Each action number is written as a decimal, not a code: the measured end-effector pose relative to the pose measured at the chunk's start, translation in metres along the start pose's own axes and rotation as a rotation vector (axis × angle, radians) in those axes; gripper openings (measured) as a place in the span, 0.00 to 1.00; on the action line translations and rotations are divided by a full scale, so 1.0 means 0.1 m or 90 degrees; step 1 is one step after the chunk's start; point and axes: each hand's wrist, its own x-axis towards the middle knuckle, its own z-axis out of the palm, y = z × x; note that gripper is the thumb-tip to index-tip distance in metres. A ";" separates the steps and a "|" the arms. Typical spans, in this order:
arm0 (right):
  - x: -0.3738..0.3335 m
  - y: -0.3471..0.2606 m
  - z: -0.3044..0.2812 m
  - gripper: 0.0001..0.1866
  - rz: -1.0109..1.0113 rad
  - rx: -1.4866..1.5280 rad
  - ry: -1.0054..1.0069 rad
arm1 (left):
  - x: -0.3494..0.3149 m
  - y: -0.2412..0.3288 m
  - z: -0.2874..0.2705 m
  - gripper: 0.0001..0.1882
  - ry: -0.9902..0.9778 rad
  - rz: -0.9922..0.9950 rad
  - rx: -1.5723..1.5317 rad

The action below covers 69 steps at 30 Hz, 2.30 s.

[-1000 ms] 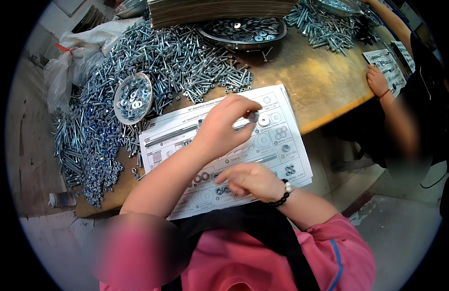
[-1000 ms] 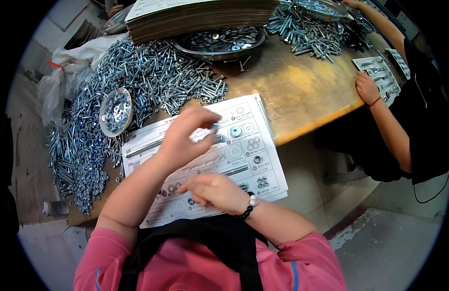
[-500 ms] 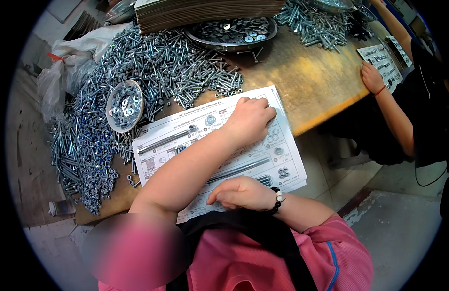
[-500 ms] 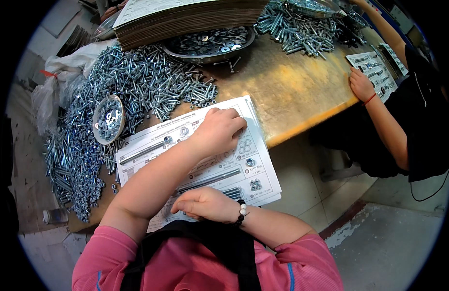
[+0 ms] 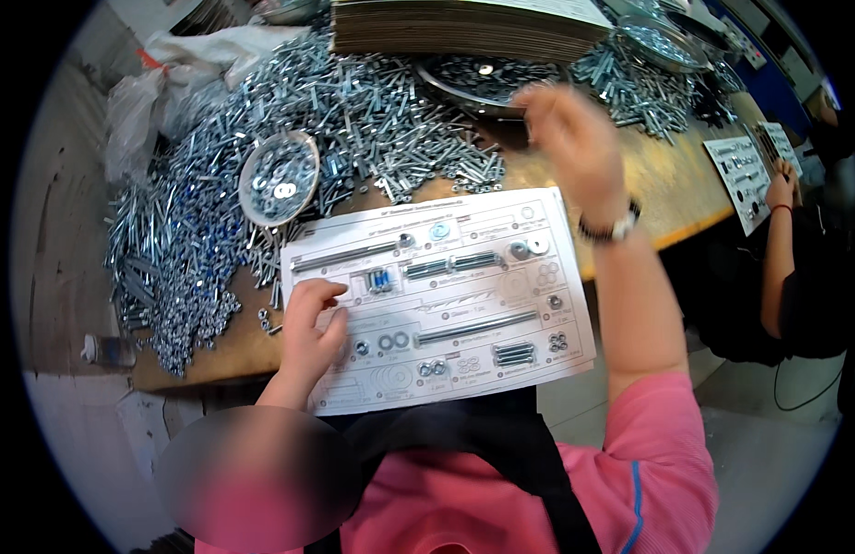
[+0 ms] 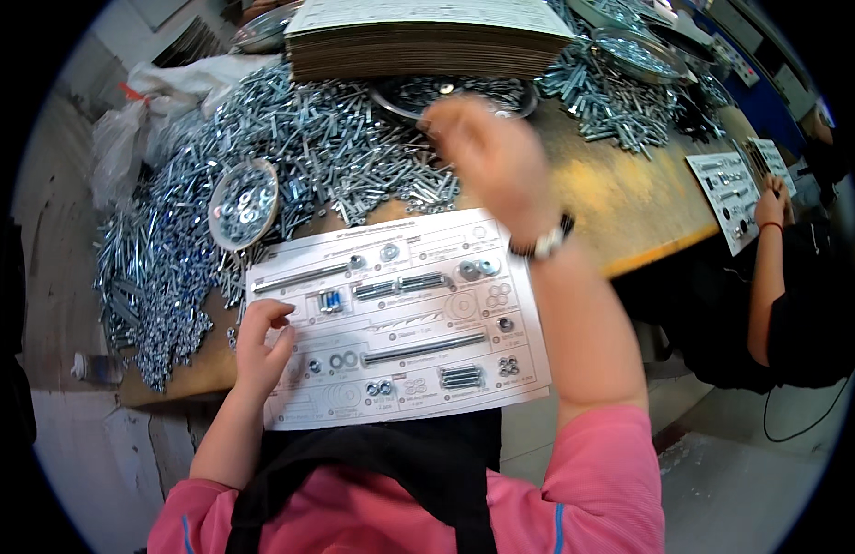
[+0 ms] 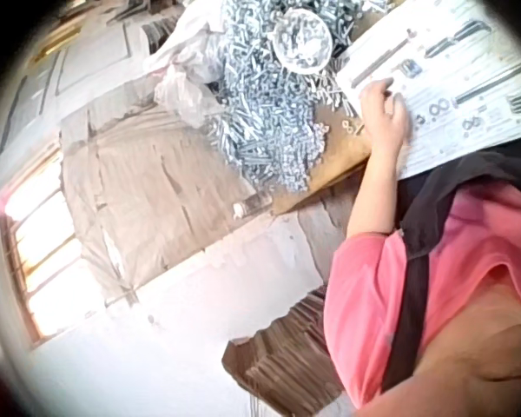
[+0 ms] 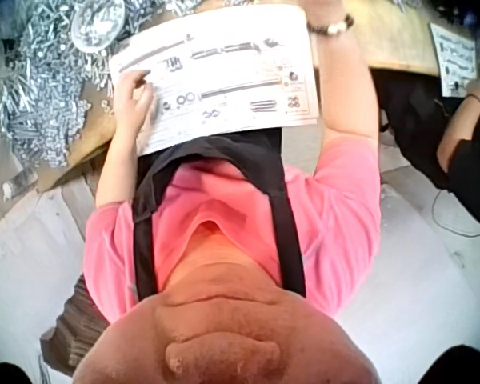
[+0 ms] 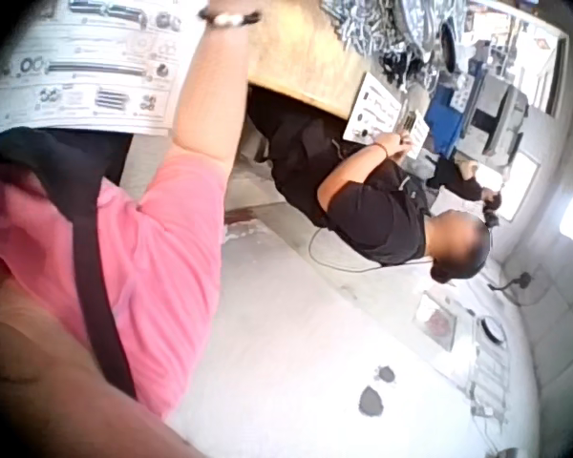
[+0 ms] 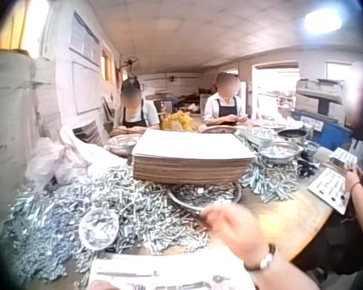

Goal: The person sorts metal fasteners from a large pile on a table and places them onto a printed instruction sheet. They pick up bolts, nuts, and washers one at a time, align them with diagrams on the sheet, and occasionally adjust the sheet's position. The task continues throughout the clip with repeated pick-and-place actions.

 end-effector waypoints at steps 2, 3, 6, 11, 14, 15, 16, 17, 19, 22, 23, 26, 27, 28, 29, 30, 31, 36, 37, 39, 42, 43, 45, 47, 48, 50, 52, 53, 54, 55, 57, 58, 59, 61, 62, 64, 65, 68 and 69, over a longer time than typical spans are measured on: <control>0.43 0.06 -0.08 0.12 -0.102 -0.213 0.127 | -0.18 -0.12 -0.17 0.16 0.007 -0.036 0.061; 0.58 0.13 -0.15 0.16 -0.097 -0.447 0.138 | -0.26 -0.18 -0.23 0.17 0.009 -0.056 0.091; 0.69 0.44 -0.12 0.21 -0.199 -0.550 0.171 | -0.45 -0.34 -0.37 0.19 0.036 -0.115 0.186; -0.15 0.28 0.07 0.15 0.010 -0.249 -0.010 | -0.60 -0.51 -0.44 0.22 -0.021 -0.270 -0.041; -0.88 0.17 -0.03 0.11 0.088 -0.257 -0.050 | -0.64 -0.56 -0.47 0.22 0.000 -0.341 -0.193; -1.12 0.14 -0.07 0.11 0.093 -0.252 -0.039 | -0.66 -0.56 -0.49 0.22 0.005 -0.351 -0.215; -1.35 0.07 -0.12 0.11 0.150 -0.276 -0.004 | -0.65 -0.58 -0.50 0.21 0.003 -0.361 -0.239; -1.58 0.05 -0.20 0.11 0.180 -0.325 -0.006 | -0.67 -0.62 -0.52 0.21 0.006 -0.369 -0.238; -1.97 0.00 -0.29 0.12 0.278 -0.355 -0.013 | -0.62 -0.57 -0.55 0.21 0.001 -0.390 -0.282; -2.28 -0.10 -0.29 0.14 0.336 -0.355 -0.057 | -0.53 -0.46 -0.60 0.21 0.017 -0.455 -0.392; -2.30 -0.13 -0.26 0.14 0.363 -0.333 -0.041 | -0.52 -0.47 -0.60 0.22 0.028 -0.469 -0.423; -2.31 -0.10 -0.22 0.13 0.375 -0.295 -0.014 | -0.46 -0.39 -0.68 0.23 0.040 -0.495 -0.470; -2.31 -0.07 -0.24 0.13 0.371 -0.290 -0.007 | -0.46 -0.39 -0.68 0.23 0.041 -0.477 -0.481; -2.33 -0.05 -0.24 0.13 0.379 -0.261 0.009 | -0.45 -0.42 -0.70 0.23 0.042 -0.459 -0.492; -2.35 -0.03 -0.24 0.13 0.386 -0.232 0.024 | -0.45 -0.42 -0.71 0.23 0.043 -0.459 -0.485; -2.35 -0.02 -0.23 0.13 0.389 -0.203 0.039 | -0.45 -0.43 -0.72 0.22 0.059 -0.468 -0.479; -2.35 -0.04 -0.24 0.13 0.416 -0.167 0.049 | -0.43 -0.40 -0.71 0.22 0.057 -0.469 -0.473; -2.43 0.00 -0.31 0.15 0.555 0.095 0.184 | -0.33 -0.37 -0.62 0.23 0.023 -0.459 -0.472; -2.43 0.00 -0.34 0.15 0.583 0.167 0.221 | -0.29 -0.34 -0.59 0.23 0.015 -0.457 -0.470; -2.44 0.05 -0.44 0.16 0.598 0.213 0.258 | -0.23 -0.28 -0.52 0.24 -0.003 -0.449 -0.482; -2.41 0.11 -0.58 0.16 0.598 0.279 0.312 | -0.11 -0.19 -0.38 0.24 -0.034 -0.438 -0.515; -2.42 0.15 -0.64 0.17 0.588 0.299 0.330 | -0.07 -0.17 -0.32 0.25 -0.047 -0.437 -0.520; -2.46 0.29 -0.77 0.17 0.571 0.336 0.372 | 0.01 -0.08 -0.19 0.25 -0.075 -0.438 -0.519; -2.53 0.46 -0.90 0.17 0.556 0.351 0.475 | 0.09 0.05 -0.04 0.26 -0.121 -0.432 -0.511; -2.56 0.53 -0.96 0.16 0.544 0.362 0.526 | 0.15 0.14 0.04 0.26 -0.145 -0.435 -0.500; -2.64 0.67 -1.07 0.18 0.495 0.449 0.637 | 0.25 0.29 0.18 0.28 -0.228 -0.397 -0.530; -2.61 0.74 -1.12 0.19 0.439 0.549 0.749 | 0.31 0.36 0.36 0.28 -0.243 -0.375 -0.539; -2.64 0.75 -1.12 0.21 0.409 0.583 0.736 | 0.34 0.36 0.45 0.28 -0.263 -0.366 -0.539; -2.57 0.70 -1.06 0.22 0.409 0.610 0.764 | 0.39 0.38 0.52 0.29 -0.295 -0.395 -0.544; -2.54 0.69 -0.98 0.22 0.392 0.607 0.775 | 0.41 0.37 0.61 0.29 -0.323 -0.380 -0.552; -2.59 0.73 -0.87 0.22 0.367 0.622 0.769 | 0.47 0.47 0.76 0.29 -0.356 -0.344 -0.557; -2.59 0.73 -0.79 0.22 0.357 0.627 0.756 | 0.50 0.56 0.83 0.30 -0.360 -0.325 -0.553; -2.58 0.70 -0.71 0.23 0.370 0.640 0.750 | 0.53 0.58 0.91 0.31 -0.384 -0.327 -0.547; -2.49 0.59 -0.53 0.24 0.409 0.632 0.749 | 0.61 0.68 1.07 0.32 -0.421 -0.289 -0.516; -2.39 0.53 -0.44 0.25 0.420 0.612 0.772 | 0.62 0.72 1.13 0.32 -0.429 -0.270 -0.498; -2.35 0.62 -0.47 0.25 0.425 0.572 0.819 | 0.66 0.82 1.28 0.32 -0.459 -0.229 -0.501; -2.34 0.69 -0.50 0.25 0.428 0.555 0.838 | 0.66 0.80 1.36 0.32 -0.475 -0.184 -0.491; -2.39 0.88 -0.77 0.26 0.436 0.564 0.842 | 0.63 0.90 1.43 0.31 -0.516 -0.136 -0.435; -2.37 0.89 -0.85 0.27 0.445 0.572 0.848 | 0.61 0.93 1.40 0.30 -0.517 -0.099 -0.424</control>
